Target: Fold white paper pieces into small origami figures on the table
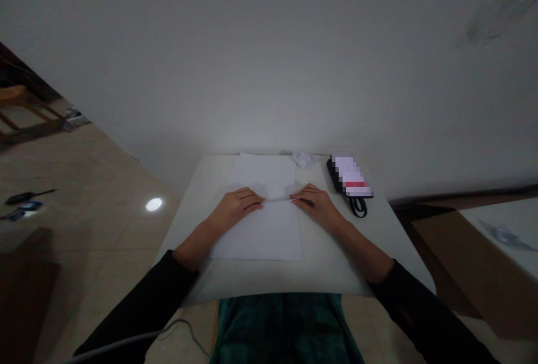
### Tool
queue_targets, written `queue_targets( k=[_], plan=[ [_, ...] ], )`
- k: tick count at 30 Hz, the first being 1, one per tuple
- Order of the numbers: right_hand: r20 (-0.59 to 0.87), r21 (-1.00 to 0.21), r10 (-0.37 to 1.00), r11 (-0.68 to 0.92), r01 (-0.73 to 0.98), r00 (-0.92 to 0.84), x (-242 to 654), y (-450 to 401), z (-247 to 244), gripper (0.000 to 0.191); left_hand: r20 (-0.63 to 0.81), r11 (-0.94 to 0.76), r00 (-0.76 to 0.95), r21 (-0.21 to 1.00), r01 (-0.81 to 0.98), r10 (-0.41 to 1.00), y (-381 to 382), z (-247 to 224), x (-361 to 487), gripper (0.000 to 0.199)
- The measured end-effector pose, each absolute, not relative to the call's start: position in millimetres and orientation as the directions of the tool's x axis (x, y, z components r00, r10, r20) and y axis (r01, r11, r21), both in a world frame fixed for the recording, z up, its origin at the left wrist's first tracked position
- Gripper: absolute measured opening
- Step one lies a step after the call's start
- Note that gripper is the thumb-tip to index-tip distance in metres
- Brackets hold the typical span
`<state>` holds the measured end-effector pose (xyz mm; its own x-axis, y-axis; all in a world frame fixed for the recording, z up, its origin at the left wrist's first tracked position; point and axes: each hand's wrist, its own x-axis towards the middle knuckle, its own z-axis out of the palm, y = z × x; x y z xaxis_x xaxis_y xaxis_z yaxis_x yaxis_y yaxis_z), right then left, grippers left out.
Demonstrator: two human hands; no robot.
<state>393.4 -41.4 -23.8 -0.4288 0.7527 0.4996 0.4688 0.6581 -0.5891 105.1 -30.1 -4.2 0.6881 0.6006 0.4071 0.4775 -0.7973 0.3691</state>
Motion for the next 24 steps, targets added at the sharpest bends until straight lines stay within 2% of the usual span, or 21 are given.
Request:
queue_targets(
  k=[3, 6, 9, 12, 14, 17, 20, 24],
  plan=[
    [0.465, -0.658, 0.813, 0.582, 0.478, -0.349, 390.9, -41.4, -25.7, 0.019, 0.382, -0.713, 0.608, 0.473, 0.518, 0.696, -29.7, -2.4, 101.7, 0.025],
    [0.375, -0.809, 0.911, 0.413, 0.419, -0.174, 387.1, -38.6, -30.1, 0.022, 0.274, -0.558, 0.502, 0.577, 0.596, 0.82, -27.5, 1.4, 106.2, 0.027],
    [0.265, -0.909, 0.963, 0.264, 0.322, -0.04, 382.0, -33.0, -33.6, 0.029, 0.2, -0.467, 0.447, 0.611, 0.639, 0.872, -24.8, 2.6, 113.9, 0.027],
    [0.211, -0.93, 0.978, 0.201, 0.309, -0.002, 378.1, -29.1, -34.0, 0.031, 0.185, -0.439, 0.42, 0.605, 0.664, 0.889, -23.9, -0.1, 117.8, 0.029],
    [0.195, -0.928, 0.981, 0.182, 0.324, 0.007, 376.6, -28.7, -33.1, 0.03, 0.22, -0.478, 0.435, 0.565, 0.673, 0.873, -24.3, -2.1, 118.3, 0.033],
    [0.176, -0.925, 0.984, 0.16, 0.344, 0.016, 375.3, -29.8, -32.0, 0.027, 0.296, -0.676, 0.61, 0.38, 0.631, 0.735, -25.0, -3.1, 119.0, 0.035],
    [0.186, -0.917, 0.982, 0.165, 0.364, 0.025, 374.3, -30.6, -32.8, 0.026, 0.243, -0.829, 0.796, 0.239, 0.506, 0.555, -26.1, -2.7, 121.7, 0.041],
    [0.208, -0.901, 0.978, 0.185, 0.392, 0.017, 374.0, -30.2, -35.6, 0.024, 0.151, -0.84, 0.83, 0.187, 0.509, 0.537, -32.7, 0.4, 126.0, 0.046]
  ],
)
